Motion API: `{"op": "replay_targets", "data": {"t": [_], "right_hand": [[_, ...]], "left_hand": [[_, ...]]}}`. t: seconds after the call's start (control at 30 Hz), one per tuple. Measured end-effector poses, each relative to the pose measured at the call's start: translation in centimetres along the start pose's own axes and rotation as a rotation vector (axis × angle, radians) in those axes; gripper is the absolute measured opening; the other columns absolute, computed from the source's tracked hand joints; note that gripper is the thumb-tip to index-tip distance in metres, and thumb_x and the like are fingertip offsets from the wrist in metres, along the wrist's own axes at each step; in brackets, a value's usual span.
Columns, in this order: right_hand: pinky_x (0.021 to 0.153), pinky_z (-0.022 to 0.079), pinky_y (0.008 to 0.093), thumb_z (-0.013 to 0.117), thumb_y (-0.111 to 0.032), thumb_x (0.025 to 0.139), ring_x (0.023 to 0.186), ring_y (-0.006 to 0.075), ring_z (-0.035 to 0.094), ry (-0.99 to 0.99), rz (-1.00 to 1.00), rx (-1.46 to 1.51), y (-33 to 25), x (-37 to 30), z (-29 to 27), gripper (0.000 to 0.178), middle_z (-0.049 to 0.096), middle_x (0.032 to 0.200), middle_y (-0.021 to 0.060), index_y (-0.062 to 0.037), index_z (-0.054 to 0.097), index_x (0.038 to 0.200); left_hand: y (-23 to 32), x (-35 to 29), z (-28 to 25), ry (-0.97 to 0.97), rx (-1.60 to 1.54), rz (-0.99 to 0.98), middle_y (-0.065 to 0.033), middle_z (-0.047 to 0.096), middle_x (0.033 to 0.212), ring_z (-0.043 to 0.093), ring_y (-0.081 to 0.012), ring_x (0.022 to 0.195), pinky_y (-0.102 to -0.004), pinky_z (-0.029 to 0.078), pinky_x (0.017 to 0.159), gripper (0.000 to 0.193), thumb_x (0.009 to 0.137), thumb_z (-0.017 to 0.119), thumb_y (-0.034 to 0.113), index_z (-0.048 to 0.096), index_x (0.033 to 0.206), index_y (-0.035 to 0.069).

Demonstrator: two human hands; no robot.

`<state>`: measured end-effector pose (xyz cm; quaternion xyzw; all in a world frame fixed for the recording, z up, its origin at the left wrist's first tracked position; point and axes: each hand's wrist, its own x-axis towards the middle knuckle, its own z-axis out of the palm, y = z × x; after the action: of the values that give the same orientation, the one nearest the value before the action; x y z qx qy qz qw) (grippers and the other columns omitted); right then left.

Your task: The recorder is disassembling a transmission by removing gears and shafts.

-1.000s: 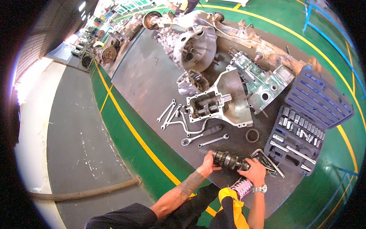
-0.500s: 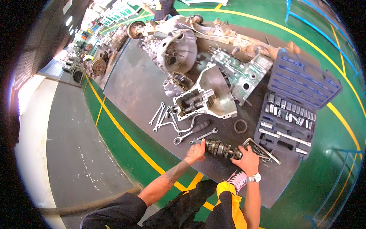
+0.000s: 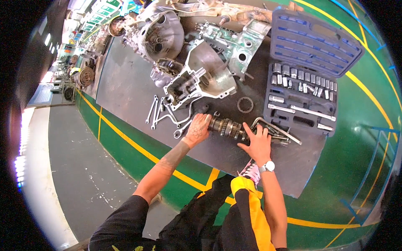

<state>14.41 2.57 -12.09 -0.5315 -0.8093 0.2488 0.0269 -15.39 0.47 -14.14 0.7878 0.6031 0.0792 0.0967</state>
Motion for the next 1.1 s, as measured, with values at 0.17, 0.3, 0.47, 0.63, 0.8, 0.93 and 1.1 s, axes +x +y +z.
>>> {"op": "replay_targets", "data": {"t": [0.17,0.3,0.47,0.63,0.8,0.93,1.1], "right_hand": [[0.098,0.046,0.0530,0.084,-0.042,0.077,0.130,0.0369,0.049,0.124,-0.049,-0.063,0.4,1.6,2.2,0.076,0.050,0.145,0.0162,-0.0304,0.055,0.146],[0.088,0.052,0.0474,0.084,-0.031,0.079,0.118,0.0329,0.055,0.112,-0.181,-0.002,2.1,2.1,2.4,0.064,0.056,0.129,0.0138,-0.0256,0.058,0.137],[0.087,0.053,0.0450,0.079,-0.031,0.084,0.111,0.0325,0.056,0.145,-0.141,0.055,4.1,1.1,1.4,0.053,0.058,0.119,0.0142,-0.0173,0.062,0.132],[0.094,0.053,0.0435,0.078,-0.026,0.084,0.113,0.0334,0.055,0.116,-0.059,0.126,5.5,0.4,0.8,0.051,0.057,0.122,0.0144,-0.0156,0.062,0.132],[0.099,0.045,0.0494,0.079,-0.031,0.079,0.119,0.0345,0.053,0.159,-0.004,-0.008,4.7,0.5,0.6,0.053,0.058,0.125,0.0148,-0.0185,0.065,0.129],[0.104,0.037,0.0519,0.077,-0.027,0.077,0.125,0.0354,0.048,0.203,0.087,-0.132,2.4,0.8,0.9,0.054,0.056,0.131,0.0158,-0.0162,0.065,0.128],[0.108,0.035,0.0512,0.073,-0.012,0.071,0.130,0.0361,0.046,0.193,0.016,-0.231,0.0,1.9,0.5,0.060,0.053,0.137,0.0170,-0.0054,0.062,0.130]], "left_hand": [[-3.0,1.2,2.2,-0.157,0.000,-0.089,-0.0154,0.064,0.074,0.066,-0.0378,0.070,-0.0488,0.053,0.063,0.031,0.080,0.058,-0.004,0.059,0.109,0.006],[-2.4,1.7,0.2,-0.257,-0.041,-0.123,-0.0201,0.071,0.083,0.070,-0.0414,0.082,-0.0518,0.054,0.073,0.041,0.081,0.069,0.006,0.056,0.120,0.006],[-2.9,0.8,2.6,-0.199,-0.078,-0.120,-0.0189,0.073,0.087,0.072,-0.0389,0.086,-0.0476,0.056,0.076,0.036,0.081,0.070,0.012,0.061,0.115,0.005],[-3.4,-0.9,4.2,-0.160,-0.096,-0.143,-0.0203,0.073,0.089,0.071,-0.0392,0.086,-0.0480,0.056,0.077,0.054,0.078,0.075,0.010,0.060,0.130,0.006],[-2.5,-1.1,4.3,-0.199,-0.084,-0.196,-0.0198,0.073,0.089,0.072,-0.0394,0.084,-0.0473,0.056,0.076,0.059,0.076,0.076,0.009,0.059,0.133,0.006],[-2.7,-1.3,4.4,-0.169,-0.082,-0.188,-0.0180,0.073,0.087,0.072,-0.0370,0.082,-0.0456,0.056,0.074,0.056,0.077,0.075,0.009,0.061,0.131,0.005],[-3.1,-2.2,5.4,-0.063,-0.073,-0.186,-0.0171,0.073,0.085,0.072,-0.0363,0.077,-0.0460,0.056,0.070,0.050,0.079,0.074,0.010,0.063,0.128,0.003]]}}
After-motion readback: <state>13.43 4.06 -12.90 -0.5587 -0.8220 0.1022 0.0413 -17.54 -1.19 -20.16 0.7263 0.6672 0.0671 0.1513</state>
